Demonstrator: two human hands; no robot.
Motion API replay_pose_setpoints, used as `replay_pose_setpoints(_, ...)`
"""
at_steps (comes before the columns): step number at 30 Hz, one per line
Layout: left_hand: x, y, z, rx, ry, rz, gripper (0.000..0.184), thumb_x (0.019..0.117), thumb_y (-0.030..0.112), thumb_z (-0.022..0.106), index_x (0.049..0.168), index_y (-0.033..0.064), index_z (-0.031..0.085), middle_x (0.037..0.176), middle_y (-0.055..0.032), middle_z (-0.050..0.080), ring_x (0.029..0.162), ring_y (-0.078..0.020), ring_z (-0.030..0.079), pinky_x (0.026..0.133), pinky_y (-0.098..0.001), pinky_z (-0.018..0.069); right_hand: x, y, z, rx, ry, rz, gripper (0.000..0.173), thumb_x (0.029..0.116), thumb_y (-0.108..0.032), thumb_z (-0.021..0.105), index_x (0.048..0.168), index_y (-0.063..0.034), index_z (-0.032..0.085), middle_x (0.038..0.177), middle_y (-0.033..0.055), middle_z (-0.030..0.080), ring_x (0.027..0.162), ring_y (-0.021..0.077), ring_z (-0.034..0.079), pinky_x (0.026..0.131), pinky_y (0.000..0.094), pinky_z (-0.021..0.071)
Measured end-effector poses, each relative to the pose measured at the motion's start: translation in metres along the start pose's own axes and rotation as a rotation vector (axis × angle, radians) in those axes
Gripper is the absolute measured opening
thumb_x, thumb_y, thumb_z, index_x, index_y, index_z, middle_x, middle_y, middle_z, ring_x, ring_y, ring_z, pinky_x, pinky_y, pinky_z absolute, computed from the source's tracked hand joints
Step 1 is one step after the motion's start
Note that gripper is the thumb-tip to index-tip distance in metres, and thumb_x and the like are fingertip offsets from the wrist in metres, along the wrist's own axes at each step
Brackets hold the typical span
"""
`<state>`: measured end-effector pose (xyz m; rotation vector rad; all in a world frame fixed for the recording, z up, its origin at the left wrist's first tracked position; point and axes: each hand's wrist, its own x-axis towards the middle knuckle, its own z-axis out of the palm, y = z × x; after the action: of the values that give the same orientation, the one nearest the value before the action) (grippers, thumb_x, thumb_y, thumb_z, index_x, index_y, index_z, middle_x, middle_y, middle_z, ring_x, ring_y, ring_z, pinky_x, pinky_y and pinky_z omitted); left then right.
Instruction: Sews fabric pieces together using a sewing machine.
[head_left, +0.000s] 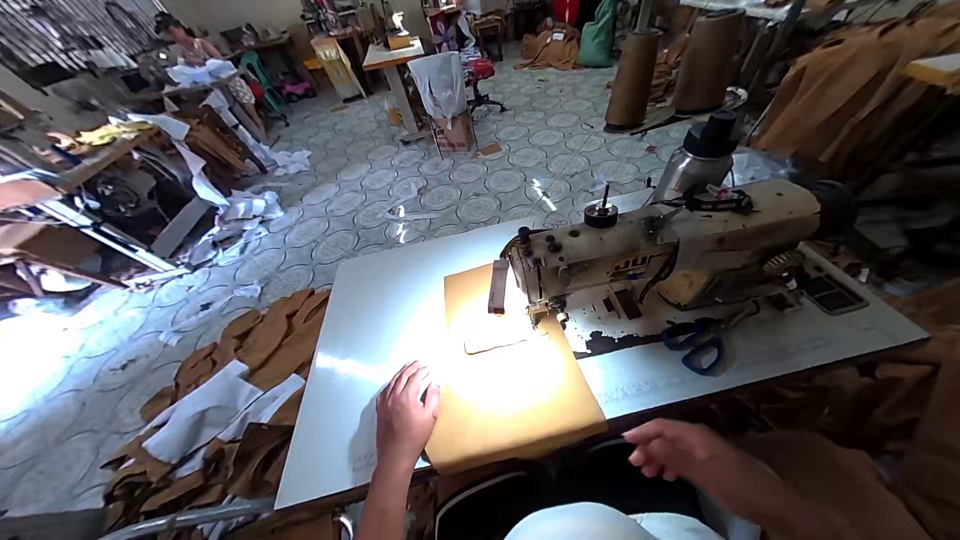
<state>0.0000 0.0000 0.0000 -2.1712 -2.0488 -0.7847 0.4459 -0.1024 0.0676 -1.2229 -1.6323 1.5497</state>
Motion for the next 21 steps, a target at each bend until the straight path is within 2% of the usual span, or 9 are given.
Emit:
replay_pose_setpoints(1, 0.0, 0.001, 0.0, 0.004, -0.005, 0.002, 0.04, 0.0992, 0.034, 0.052, 0.119, 0.0085, 0.075, 0.134, -0.0105, 0.068, 0.13, -0.0314, 0.061, 0.108, -0.0582, 0.0454, 0.007, 0.017, 0.01, -0.186, -0.037, 0.135, 0.048, 0.1023, -0.044, 0.059, 0.134, -0.0092, 0.065, 0.116, 0.0088, 0.073, 0.103, 0.0191, 0.071, 0.092, 0.0392, 0.0583)
replay_pose_setpoints(3, 0.0, 0.003, -0.001, 0.013, -0.007, 0.01, 0.04, 0.0984, 0.033, 0.052, 0.119, 0.0069, 0.075, 0.134, -0.012, 0.069, 0.129, -0.033, 0.062, 0.107, -0.0595, 0.0458, 0.017, 0.036, 0.021, -0.539, -0.167, 0.315, 0.063, 0.0991, -0.051, 0.062, 0.148, -0.0101, 0.055, 0.137, 0.0154, 0.063, 0.128, 0.0291, 0.061, 0.111, 0.0499, 0.0459)
replay_pose_setpoints(6, 0.002, 0.005, -0.002, 0.028, -0.026, -0.009, 0.042, 0.0994, 0.033, 0.05, 0.121, 0.0064, 0.074, 0.136, -0.0121, 0.067, 0.132, -0.0336, 0.06, 0.109, -0.0599, 0.0438, 0.034, 0.042, 0.026, -0.733, -0.206, 0.455, 0.072, 0.0983, -0.061, 0.057, 0.14, -0.0017, 0.056, 0.134, 0.0252, 0.061, 0.13, 0.0413, 0.056, 0.111, 0.0595, 0.0404)
replay_pose_setpoints(8, 0.001, 0.005, -0.001, 0.031, -0.022, -0.015, 0.043, 0.0994, 0.034, 0.049, 0.121, 0.0066, 0.074, 0.135, -0.0115, 0.068, 0.131, -0.0328, 0.06, 0.109, -0.0595, 0.0435, 0.044, 0.042, 0.033, -0.73, -0.183, 0.458, 0.074, 0.0998, -0.063, 0.052, 0.126, 0.0059, 0.062, 0.122, 0.0278, 0.065, 0.122, 0.0423, 0.06, 0.107, 0.0588, 0.0434)
replay_pose_setpoints(10, 0.002, 0.005, -0.001, 0.028, -0.006, -0.014, 0.042, 0.0988, 0.034, 0.049, 0.119, 0.0072, 0.075, 0.134, -0.0104, 0.069, 0.13, -0.0319, 0.061, 0.108, -0.0592, 0.0445, 0.051, 0.046, 0.043, -0.685, -0.17, 0.425, 0.072, 0.0997, -0.062, 0.052, 0.107, 0.0086, 0.065, 0.102, 0.0271, 0.067, 0.105, 0.0416, 0.066, 0.094, 0.0586, 0.0494)
replay_pose_setpoints(14, 0.005, 0.005, -0.001, 0.021, 0.003, -0.021, 0.041, 0.0982, 0.033, 0.05, 0.117, 0.008, 0.076, 0.133, -0.0101, 0.069, 0.129, -0.0315, 0.062, 0.107, -0.0589, 0.0452, 0.061, 0.068, 0.06, -0.444, -0.1, 0.38, 0.072, 0.0972, -0.063, 0.057, 0.124, 0.0035, 0.063, 0.109, 0.0235, 0.069, 0.109, 0.036, 0.067, 0.096, 0.0568, 0.0509)
replay_pose_setpoints(16, 0.006, 0.004, 0.0, 0.029, 0.003, -0.025, 0.039, 0.0982, 0.033, 0.05, 0.116, 0.0096, 0.076, 0.132, -0.009, 0.07, 0.128, -0.0303, 0.062, 0.106, -0.0592, 0.0454, 0.065, 0.081, 0.066, -0.323, -0.06, 0.345, 0.066, 0.0956, -0.063, 0.06, 0.123, -0.0028, 0.067, 0.109, 0.0175, 0.072, 0.11, 0.0285, 0.069, 0.098, 0.0531, 0.0526)
replay_pose_setpoints(18, 0.007, 0.005, 0.0, 0.033, 0.011, -0.022, 0.038, 0.0974, 0.032, 0.052, 0.115, 0.009, 0.076, 0.13, -0.0094, 0.07, 0.126, -0.0308, 0.063, 0.105, -0.0597, 0.046, 0.066, 0.085, 0.068, -0.277, -0.076, 0.345, 0.061, 0.0957, -0.061, 0.061, 0.104, -0.0011, 0.07, 0.091, 0.0153, 0.071, 0.091, 0.0272, 0.07, 0.085, 0.0524, 0.0548)
replay_pose_setpoints(21, 0.008, 0.007, -0.002, 0.031, 0.004, -0.027, 0.035, 0.0969, 0.028, 0.053, 0.115, 0.0079, 0.076, 0.13, -0.0099, 0.07, 0.125, -0.0321, 0.063, 0.104, -0.06, 0.0459, 0.064, 0.081, 0.068, -0.275, -0.151, 0.35, 0.062, 0.0974, -0.059, 0.059, 0.076, -0.0011, 0.06, 0.065, 0.0096, 0.055, 0.062, 0.0231, 0.057, 0.062, 0.0457, 0.0481)
